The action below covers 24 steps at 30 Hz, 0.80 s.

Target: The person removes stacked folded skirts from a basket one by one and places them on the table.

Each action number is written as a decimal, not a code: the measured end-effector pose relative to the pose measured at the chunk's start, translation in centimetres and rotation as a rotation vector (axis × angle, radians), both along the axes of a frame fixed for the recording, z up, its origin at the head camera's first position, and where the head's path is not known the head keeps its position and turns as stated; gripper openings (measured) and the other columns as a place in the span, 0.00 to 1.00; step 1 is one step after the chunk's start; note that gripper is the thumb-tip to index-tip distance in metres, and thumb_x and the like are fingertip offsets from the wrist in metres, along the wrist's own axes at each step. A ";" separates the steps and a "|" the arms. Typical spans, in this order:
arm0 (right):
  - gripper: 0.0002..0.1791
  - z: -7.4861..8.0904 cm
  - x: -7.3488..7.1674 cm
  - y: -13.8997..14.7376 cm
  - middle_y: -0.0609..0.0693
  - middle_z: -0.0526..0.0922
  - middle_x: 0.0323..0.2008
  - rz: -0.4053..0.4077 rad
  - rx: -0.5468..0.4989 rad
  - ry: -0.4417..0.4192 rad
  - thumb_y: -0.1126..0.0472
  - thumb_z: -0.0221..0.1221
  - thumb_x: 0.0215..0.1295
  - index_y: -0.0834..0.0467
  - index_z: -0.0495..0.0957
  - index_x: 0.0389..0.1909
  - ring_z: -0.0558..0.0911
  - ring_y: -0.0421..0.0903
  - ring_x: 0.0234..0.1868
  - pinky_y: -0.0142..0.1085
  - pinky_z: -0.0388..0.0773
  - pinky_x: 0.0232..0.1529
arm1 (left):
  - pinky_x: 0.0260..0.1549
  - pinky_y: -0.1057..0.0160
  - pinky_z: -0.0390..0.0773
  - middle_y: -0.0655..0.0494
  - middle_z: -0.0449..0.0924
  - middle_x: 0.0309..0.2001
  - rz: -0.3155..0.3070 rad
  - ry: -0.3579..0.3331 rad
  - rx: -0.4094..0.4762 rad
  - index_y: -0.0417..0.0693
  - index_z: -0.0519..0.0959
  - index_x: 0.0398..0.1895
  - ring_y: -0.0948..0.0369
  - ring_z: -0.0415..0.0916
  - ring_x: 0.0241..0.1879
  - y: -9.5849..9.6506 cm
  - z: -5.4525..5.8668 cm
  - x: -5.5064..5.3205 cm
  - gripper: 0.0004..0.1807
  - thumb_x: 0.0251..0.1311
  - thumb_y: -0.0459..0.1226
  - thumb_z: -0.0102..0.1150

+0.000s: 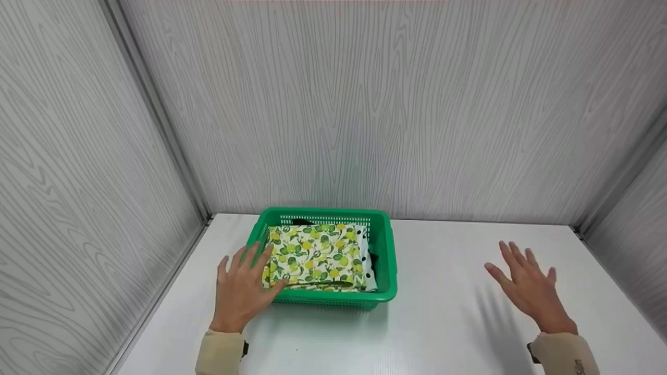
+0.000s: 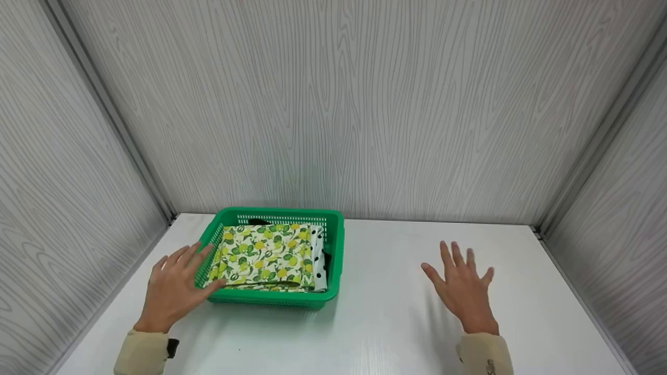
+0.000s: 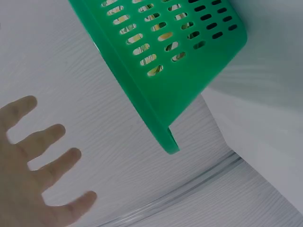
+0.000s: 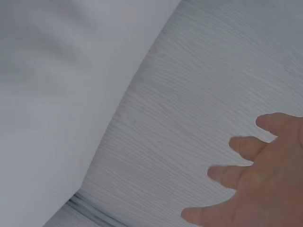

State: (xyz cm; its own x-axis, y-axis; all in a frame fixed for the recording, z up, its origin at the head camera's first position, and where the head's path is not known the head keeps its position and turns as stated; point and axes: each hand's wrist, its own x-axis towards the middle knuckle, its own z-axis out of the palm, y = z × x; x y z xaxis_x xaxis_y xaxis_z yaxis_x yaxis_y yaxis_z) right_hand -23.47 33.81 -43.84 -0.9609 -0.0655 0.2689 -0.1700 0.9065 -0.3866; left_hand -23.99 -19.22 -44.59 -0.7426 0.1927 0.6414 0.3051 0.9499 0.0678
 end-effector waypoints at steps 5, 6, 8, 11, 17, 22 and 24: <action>0.24 -0.6 -1.1 -2.2 0.59 0.80 0.32 0.026 -0.111 0.228 0.51 0.56 0.62 0.63 0.75 0.53 0.71 0.48 0.22 0.43 0.69 0.24 | 0.33 0.44 0.73 0.45 0.80 0.39 -0.031 0.128 0.034 0.44 0.81 0.44 0.47 0.75 0.39 0.3 0.3 -0.8 0.24 0.44 0.48 0.66; 0.22 -0.6 -1.4 -2.8 0.59 0.80 0.34 0.038 -0.146 0.242 0.52 0.57 0.62 0.64 0.76 0.51 0.73 0.48 0.23 0.42 0.71 0.24 | 0.31 0.45 0.74 0.45 0.80 0.39 -0.026 0.118 0.042 0.44 0.81 0.42 0.47 0.75 0.38 0.4 0.3 -0.9 0.22 0.45 0.47 0.65; 0.17 -0.5 -1.9 -3.8 0.59 0.81 0.40 0.069 -0.215 0.271 0.56 0.58 0.62 0.64 0.78 0.46 0.79 0.50 0.29 0.44 0.76 0.31 | 0.28 0.46 0.74 0.45 0.80 0.38 -0.012 0.089 0.051 0.43 0.82 0.40 0.48 0.76 0.36 0.3 0.2 -1.2 0.21 0.47 0.47 0.64; 0.12 0.1 -2.6 -5.5 0.56 0.82 0.40 0.115 -0.324 0.289 0.61 0.58 0.61 0.63 0.80 0.42 0.81 0.51 0.39 0.38 0.78 0.37 | 0.24 0.48 0.74 0.45 0.81 0.37 0.013 0.052 0.066 0.43 0.82 0.39 0.48 0.76 0.33 0.2 0.1 -1.5 0.20 0.48 0.47 0.64; 0.09 1.4 -4.3 -8.7 0.50 0.83 0.37 0.168 -0.448 0.279 0.63 0.59 0.60 0.60 0.81 0.40 0.80 0.45 0.37 0.22 0.73 0.34 | 0.20 0.51 0.74 0.45 0.81 0.37 0.037 -0.007 0.095 0.42 0.82 0.40 0.50 0.76 0.29 0.1 0.2 -1.8 0.20 0.48 0.47 0.64; 0.10 2.0 -5.7 -10.5 0.50 0.83 0.36 0.195 -0.520 0.217 0.61 0.59 0.61 0.61 0.81 0.39 0.79 0.44 0.36 0.27 0.73 0.34 | 0.22 0.51 0.75 0.45 0.81 0.38 0.026 -0.085 0.143 0.41 0.82 0.42 0.50 0.77 0.30 0.0 0.6 -2.0 0.20 0.52 0.47 0.61; 0.10 2.0 -6.0 -11.1 0.51 0.83 0.36 0.208 -0.550 0.185 0.61 0.59 0.61 0.62 0.81 0.39 0.80 0.44 0.35 0.28 0.74 0.34 | 0.24 0.50 0.76 0.45 0.81 0.40 0.029 -0.128 0.177 0.41 0.81 0.44 0.50 0.77 0.31 -0.2 0.9 -2.1 0.20 0.54 0.47 0.60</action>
State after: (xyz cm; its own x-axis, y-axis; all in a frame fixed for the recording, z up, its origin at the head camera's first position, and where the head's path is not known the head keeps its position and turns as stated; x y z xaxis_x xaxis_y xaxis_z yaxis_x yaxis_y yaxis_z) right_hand -29.47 22.68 -41.80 -0.8773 -0.0507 0.4772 -0.4303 0.5233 -0.7355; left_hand -26.07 -19.41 -43.72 -0.8235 0.0631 0.5638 0.2564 0.9279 0.2706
